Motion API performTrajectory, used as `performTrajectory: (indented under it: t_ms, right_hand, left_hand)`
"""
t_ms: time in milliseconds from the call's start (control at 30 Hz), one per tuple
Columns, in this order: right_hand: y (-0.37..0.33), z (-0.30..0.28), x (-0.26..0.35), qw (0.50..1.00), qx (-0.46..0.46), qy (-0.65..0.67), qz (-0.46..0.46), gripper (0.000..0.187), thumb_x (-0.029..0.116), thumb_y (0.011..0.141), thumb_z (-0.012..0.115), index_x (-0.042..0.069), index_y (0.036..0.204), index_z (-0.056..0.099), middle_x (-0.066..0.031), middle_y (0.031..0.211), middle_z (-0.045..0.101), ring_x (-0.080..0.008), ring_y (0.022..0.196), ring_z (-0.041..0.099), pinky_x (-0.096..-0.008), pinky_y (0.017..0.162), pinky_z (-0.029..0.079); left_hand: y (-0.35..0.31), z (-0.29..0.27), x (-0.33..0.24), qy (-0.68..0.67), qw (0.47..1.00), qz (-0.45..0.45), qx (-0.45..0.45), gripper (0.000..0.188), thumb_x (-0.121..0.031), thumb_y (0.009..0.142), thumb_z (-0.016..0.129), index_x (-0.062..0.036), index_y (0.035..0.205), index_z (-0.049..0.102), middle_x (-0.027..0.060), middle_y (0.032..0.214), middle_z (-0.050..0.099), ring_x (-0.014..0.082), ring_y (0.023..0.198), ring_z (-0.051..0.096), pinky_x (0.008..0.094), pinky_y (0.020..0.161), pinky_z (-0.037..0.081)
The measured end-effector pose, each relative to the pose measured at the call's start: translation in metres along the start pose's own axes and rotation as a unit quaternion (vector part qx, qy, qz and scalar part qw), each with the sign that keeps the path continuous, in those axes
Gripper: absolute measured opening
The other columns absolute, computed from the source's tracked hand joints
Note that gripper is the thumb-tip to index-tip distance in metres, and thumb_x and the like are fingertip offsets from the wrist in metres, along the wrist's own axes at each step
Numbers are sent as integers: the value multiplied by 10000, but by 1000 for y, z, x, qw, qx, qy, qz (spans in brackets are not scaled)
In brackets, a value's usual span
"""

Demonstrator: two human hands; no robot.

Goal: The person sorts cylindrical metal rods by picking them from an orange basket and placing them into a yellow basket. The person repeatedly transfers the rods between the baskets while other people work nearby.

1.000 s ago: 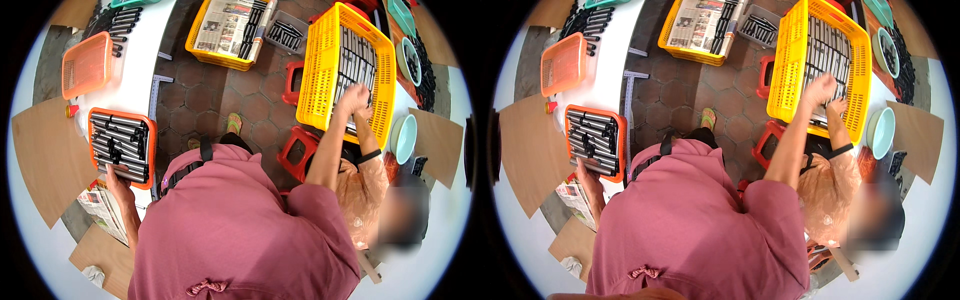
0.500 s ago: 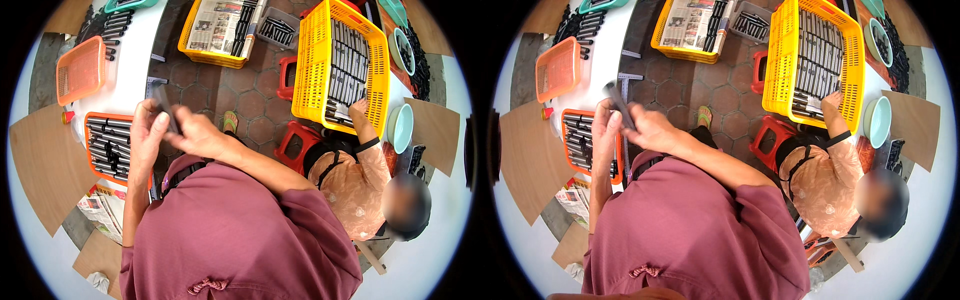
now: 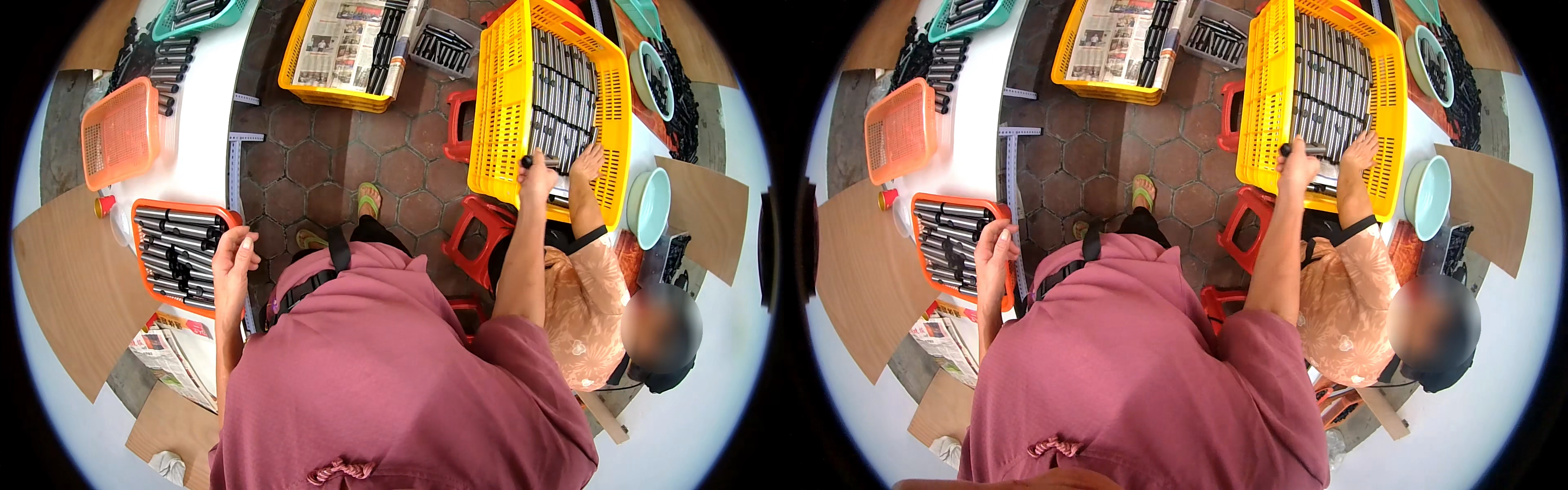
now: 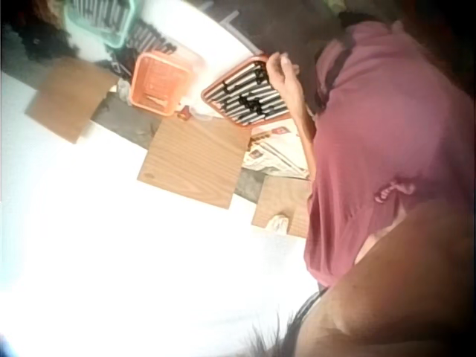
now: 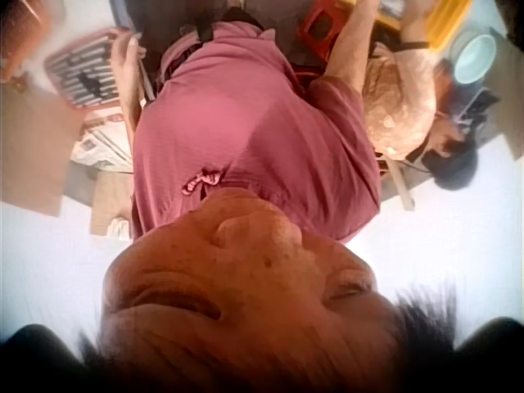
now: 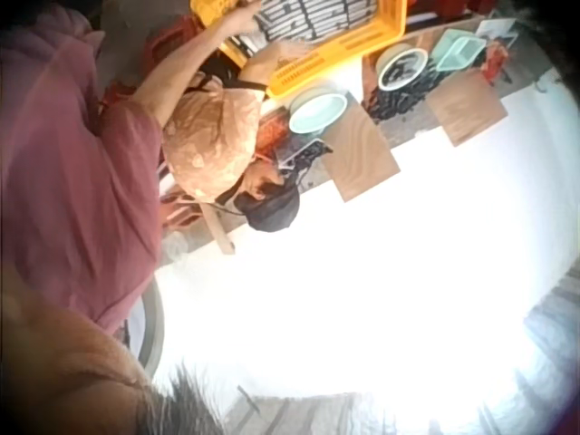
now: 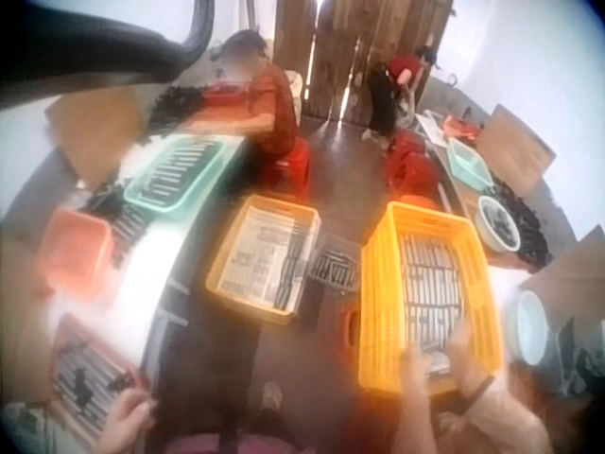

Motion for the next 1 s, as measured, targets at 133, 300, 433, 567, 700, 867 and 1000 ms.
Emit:
performTrajectory:
  t_ms: [133,300,433,567,700,867,1000]
  right_hand:
    - [31,-19,13,998,-32,-18,50,220,178,872,617,14,755,528,-90,563,563,-137,389,488,-267,330,355]
    - [72,-37,-38,977,-72,-135,147,176,116,860,556,-58,886,545,-141,736,565,-216,498,559,-321,397,453]
    - [99,-43,-67,947,-19,-284,151,139,98,843,554,-40,847,563,-112,641,546,-193,442,519,-330,363,402]
    - [104,-51,-62,885,36,-445,132,138,72,832,535,-45,790,596,-152,686,617,-240,481,595,-357,361,417]
    - [90,-46,-29,826,50,-559,48,152,15,824,516,-65,752,623,-163,631,634,-266,503,637,-366,384,457]
    - [128,-51,-44,714,101,-686,-100,214,39,832,530,-81,680,620,-202,625,625,-330,538,645,-419,482,500]
    - [139,-44,-61,676,214,-704,-32,236,170,852,574,-50,876,656,-213,815,645,-334,725,623,-434,638,492]
  left_hand:
    - [-3,-6,5,-3,1000,-11,-26,255,-227,985,532,-47,1158,586,25,1013,640,52,730,528,203,650,443]
    - [-6,-10,15,-18,999,-24,-33,266,-214,982,542,-24,1163,585,45,1022,637,53,720,526,206,645,452]
    - [-7,-13,24,-29,999,-30,-34,262,-213,978,550,-23,1156,586,41,1019,638,55,714,524,207,632,446]
    - [-9,-20,31,-13,998,-40,-36,260,-212,975,556,-20,1149,586,38,1014,636,56,711,520,210,625,441]
    - [-16,-23,39,-25,996,-74,-49,264,-216,972,558,-17,1144,585,37,1010,634,55,706,513,210,624,438]
    - [-19,-20,48,-8,994,-95,-50,270,-223,966,563,-16,1138,584,38,1007,631,60,704,508,216,631,439]
    - [-17,-18,51,16,993,-107,-44,285,-234,962,566,-10,1137,581,46,1010,630,72,709,515,234,639,445]
Point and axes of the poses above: each hand's wrist, its own y-axis towards the middle knuckle, its own z-axis out of the palm, x = y × z, the point moved 1 cm from there along y, towards the middle knuckle
